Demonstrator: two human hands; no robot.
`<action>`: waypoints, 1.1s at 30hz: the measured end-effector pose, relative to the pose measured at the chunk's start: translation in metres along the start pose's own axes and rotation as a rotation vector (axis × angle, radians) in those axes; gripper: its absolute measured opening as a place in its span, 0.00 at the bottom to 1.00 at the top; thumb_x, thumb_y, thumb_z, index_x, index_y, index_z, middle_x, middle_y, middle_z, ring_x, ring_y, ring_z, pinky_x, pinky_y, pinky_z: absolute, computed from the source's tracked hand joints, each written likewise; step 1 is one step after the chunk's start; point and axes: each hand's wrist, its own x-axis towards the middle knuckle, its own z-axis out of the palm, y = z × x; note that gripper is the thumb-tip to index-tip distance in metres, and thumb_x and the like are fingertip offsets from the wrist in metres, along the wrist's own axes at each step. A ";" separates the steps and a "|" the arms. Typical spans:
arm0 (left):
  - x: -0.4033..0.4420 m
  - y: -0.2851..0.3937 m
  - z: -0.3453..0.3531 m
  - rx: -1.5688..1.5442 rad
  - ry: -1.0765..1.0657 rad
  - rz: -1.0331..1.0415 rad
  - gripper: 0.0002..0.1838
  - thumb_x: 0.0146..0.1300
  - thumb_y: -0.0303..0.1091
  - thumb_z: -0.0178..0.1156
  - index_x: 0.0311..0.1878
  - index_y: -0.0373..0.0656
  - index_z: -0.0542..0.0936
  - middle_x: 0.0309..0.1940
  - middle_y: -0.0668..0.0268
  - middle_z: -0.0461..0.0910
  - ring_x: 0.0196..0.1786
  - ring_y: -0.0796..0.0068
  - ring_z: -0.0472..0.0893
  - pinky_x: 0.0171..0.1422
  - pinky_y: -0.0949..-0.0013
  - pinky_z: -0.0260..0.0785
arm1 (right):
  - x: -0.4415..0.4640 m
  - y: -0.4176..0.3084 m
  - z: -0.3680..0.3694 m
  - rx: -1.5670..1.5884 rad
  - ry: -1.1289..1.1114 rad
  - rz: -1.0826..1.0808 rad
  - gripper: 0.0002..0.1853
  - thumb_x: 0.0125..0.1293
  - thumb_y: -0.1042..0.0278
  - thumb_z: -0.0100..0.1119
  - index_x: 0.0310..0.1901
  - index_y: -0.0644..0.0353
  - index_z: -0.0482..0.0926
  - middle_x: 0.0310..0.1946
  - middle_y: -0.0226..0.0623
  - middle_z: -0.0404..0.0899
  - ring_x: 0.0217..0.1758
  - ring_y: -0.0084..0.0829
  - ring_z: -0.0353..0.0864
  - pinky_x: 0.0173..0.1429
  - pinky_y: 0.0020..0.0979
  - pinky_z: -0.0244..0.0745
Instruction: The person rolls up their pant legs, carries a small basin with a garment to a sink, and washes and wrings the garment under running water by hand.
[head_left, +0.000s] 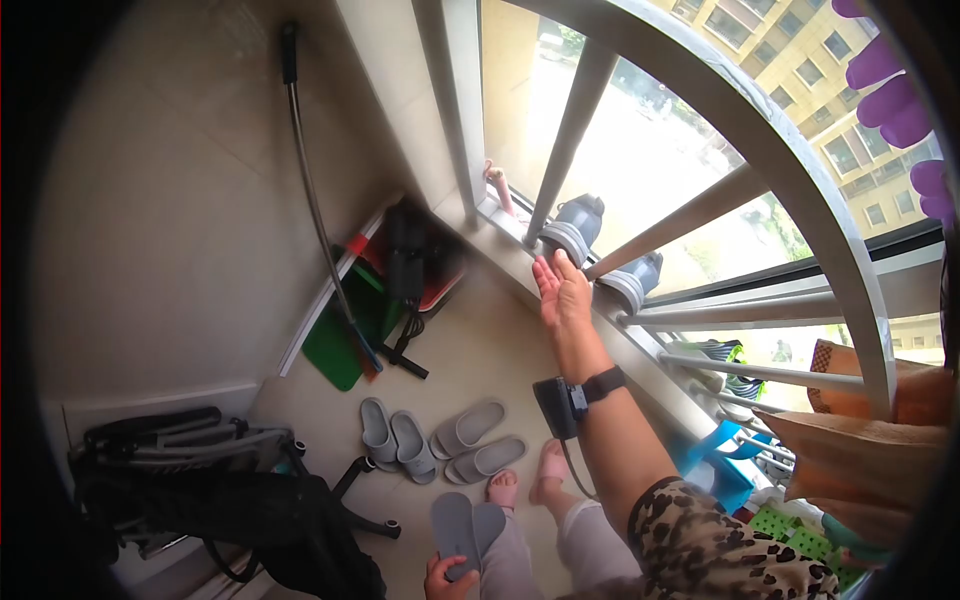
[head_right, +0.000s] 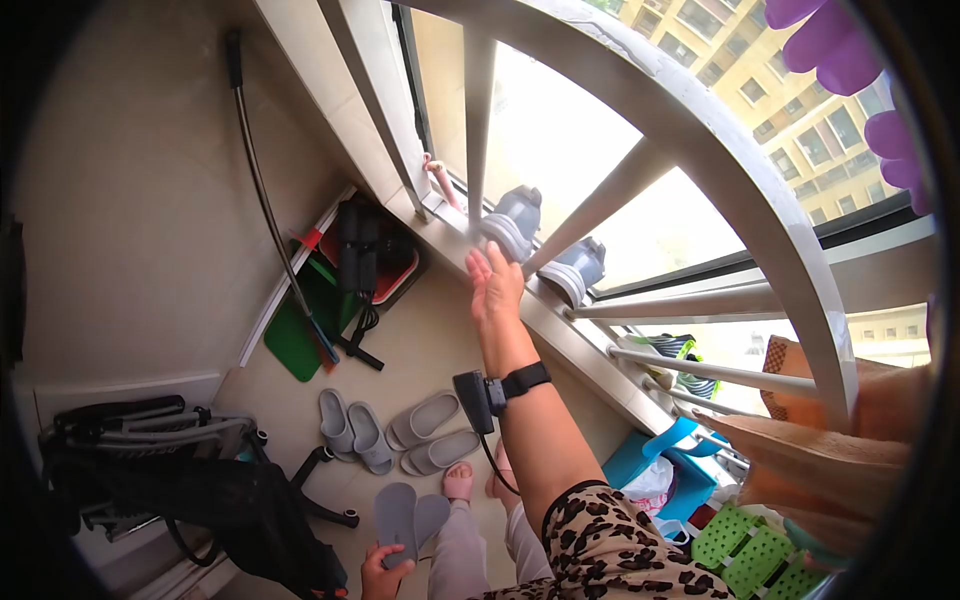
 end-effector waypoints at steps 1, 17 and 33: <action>0.003 -0.002 -0.001 -0.004 -0.014 -0.003 0.19 0.46 0.28 0.69 0.44 0.41 0.79 0.42 0.62 0.76 0.47 0.68 0.74 0.54 0.68 0.66 | 0.011 0.000 -0.003 -0.012 -0.020 -0.031 0.26 0.59 0.68 0.62 0.55 0.63 0.61 0.52 0.44 0.64 0.47 0.43 0.76 0.49 0.37 0.77; -0.006 0.068 0.000 -0.443 -0.236 0.064 0.24 0.48 0.15 0.59 0.51 0.38 0.70 0.55 0.63 0.65 0.58 0.69 0.68 0.61 0.67 0.61 | -0.289 -0.077 -0.132 -0.927 -0.167 0.965 0.24 0.64 0.51 0.56 0.53 0.62 0.72 0.43 0.37 0.79 0.41 0.29 0.80 0.42 0.26 0.76; -0.031 0.164 0.060 -0.385 -0.768 0.013 0.17 0.64 0.37 0.56 0.53 0.43 0.67 0.53 0.61 0.70 0.53 0.70 0.73 0.58 0.62 0.65 | -0.402 -0.159 -0.052 -0.848 -0.015 0.264 0.18 0.64 0.65 0.50 0.50 0.70 0.72 0.42 0.42 0.78 0.44 0.30 0.77 0.50 0.32 0.72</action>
